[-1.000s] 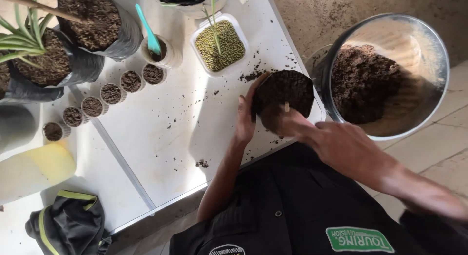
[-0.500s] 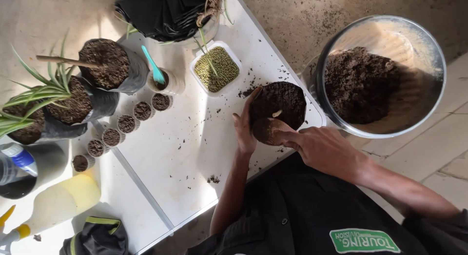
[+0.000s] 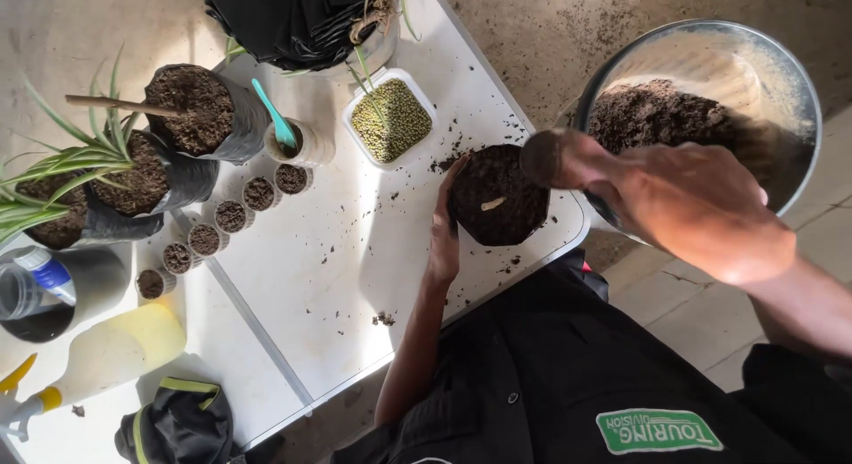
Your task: The person fills a black plastic pot with soil using a pink scoop and a wooden stick, then places the pot on a white table among other potted plants. They then use a small green spoon to scoop soil into a small transparent cup.
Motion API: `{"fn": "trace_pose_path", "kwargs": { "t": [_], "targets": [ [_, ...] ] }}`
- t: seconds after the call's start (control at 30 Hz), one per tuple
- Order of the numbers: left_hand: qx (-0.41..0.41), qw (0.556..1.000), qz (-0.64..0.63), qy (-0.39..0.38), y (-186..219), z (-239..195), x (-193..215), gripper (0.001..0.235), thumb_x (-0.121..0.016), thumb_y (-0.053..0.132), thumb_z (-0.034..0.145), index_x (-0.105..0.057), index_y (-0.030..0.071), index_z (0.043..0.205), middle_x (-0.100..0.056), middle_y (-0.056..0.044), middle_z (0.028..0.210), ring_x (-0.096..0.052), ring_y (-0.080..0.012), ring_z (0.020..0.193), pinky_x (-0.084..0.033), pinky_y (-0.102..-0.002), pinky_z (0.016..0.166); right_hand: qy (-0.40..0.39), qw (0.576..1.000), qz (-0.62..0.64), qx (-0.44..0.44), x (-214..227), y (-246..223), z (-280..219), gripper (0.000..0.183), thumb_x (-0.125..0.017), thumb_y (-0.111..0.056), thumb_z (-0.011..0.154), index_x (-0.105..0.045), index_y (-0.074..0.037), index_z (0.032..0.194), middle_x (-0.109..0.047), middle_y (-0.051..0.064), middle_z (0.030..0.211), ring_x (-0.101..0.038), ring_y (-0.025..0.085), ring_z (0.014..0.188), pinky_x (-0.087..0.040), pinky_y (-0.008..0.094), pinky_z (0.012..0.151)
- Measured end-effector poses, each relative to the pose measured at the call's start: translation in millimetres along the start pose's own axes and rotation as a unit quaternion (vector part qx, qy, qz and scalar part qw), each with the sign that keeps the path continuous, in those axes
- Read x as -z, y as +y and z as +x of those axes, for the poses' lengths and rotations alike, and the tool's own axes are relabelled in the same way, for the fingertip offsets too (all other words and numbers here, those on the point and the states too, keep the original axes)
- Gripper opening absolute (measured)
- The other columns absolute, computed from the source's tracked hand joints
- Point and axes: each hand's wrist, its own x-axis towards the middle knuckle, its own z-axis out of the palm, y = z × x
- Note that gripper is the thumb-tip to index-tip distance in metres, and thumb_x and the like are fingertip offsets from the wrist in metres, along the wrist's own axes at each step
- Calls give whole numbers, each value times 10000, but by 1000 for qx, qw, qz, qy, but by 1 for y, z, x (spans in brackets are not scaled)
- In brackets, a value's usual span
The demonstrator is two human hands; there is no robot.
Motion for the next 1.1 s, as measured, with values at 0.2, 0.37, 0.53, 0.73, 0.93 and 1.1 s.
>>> {"fn": "trace_pose_path", "kwargs": {
  "t": [0.2, 0.37, 0.53, 0.73, 0.93, 1.1],
  "targets": [
    [18, 998, -36, 39, -23, -9, 4, 939, -302, 766, 1020, -270, 36, 1610, -291, -200, 1672, -258, -320, 1577, -228, -485, 1325, -45, 987, 153, 22, 14, -22, 51, 535, -254, -462, 1092, -288, -462, 1625, -534, 70, 611, -431, 128, 405, -493, 276, 351],
    [18, 988, 152, 37, -16, -17, 0, 1120, -401, 911, 920, -156, 79, 1629, -212, -233, 1695, -247, -404, 1572, -292, -618, 1266, 90, 973, -55, 203, -5, -11, 68, 892, -365, 124, 927, -203, -334, 1675, -764, 81, 1143, -434, 89, 319, -424, 221, 244],
    [-65, 974, 217, 7, -33, -27, 6, 1364, -848, 544, 645, -41, 23, 1614, -220, -271, 1673, -256, -428, 1581, -288, -563, 1316, 107, 980, 27, 168, -29, 8, 79, 624, -459, -280, 1017, -269, -419, 1596, -504, 262, 1392, -556, 113, 268, -394, 249, 204],
    [-94, 927, 357, 57, -58, -33, -7, 1464, -1012, 333, 620, 19, -13, 1600, -216, -309, 1653, -314, -476, 1542, -370, -602, 1259, 253, 929, 228, 140, -59, 75, 68, 372, -510, -45, 1020, -543, -79, 1389, -737, 126, 933, -745, 231, 442, -648, 339, 346],
    [-164, 925, 333, 76, -54, -21, -10, 1305, -975, 324, 706, -70, 28, 1599, -231, -303, 1647, -348, -495, 1525, -427, -630, 1247, 44, 974, -5, -224, -155, 126, 141, 597, -376, -234, 1078, -282, -217, 1668, -806, 140, 831, -801, 307, 679, -659, 419, 524],
    [-162, 931, 317, 85, -55, -19, -8, 1257, -972, 309, 697, -136, -14, 1578, -322, -267, 1605, -441, -476, 1469, -463, -602, 1228, 22, 982, 55, -177, -201, 129, 183, 470, -531, -90, 908, -572, -271, 1339, -803, 146, 1003, -774, 409, 945, -601, 486, 679]
  ]
}}
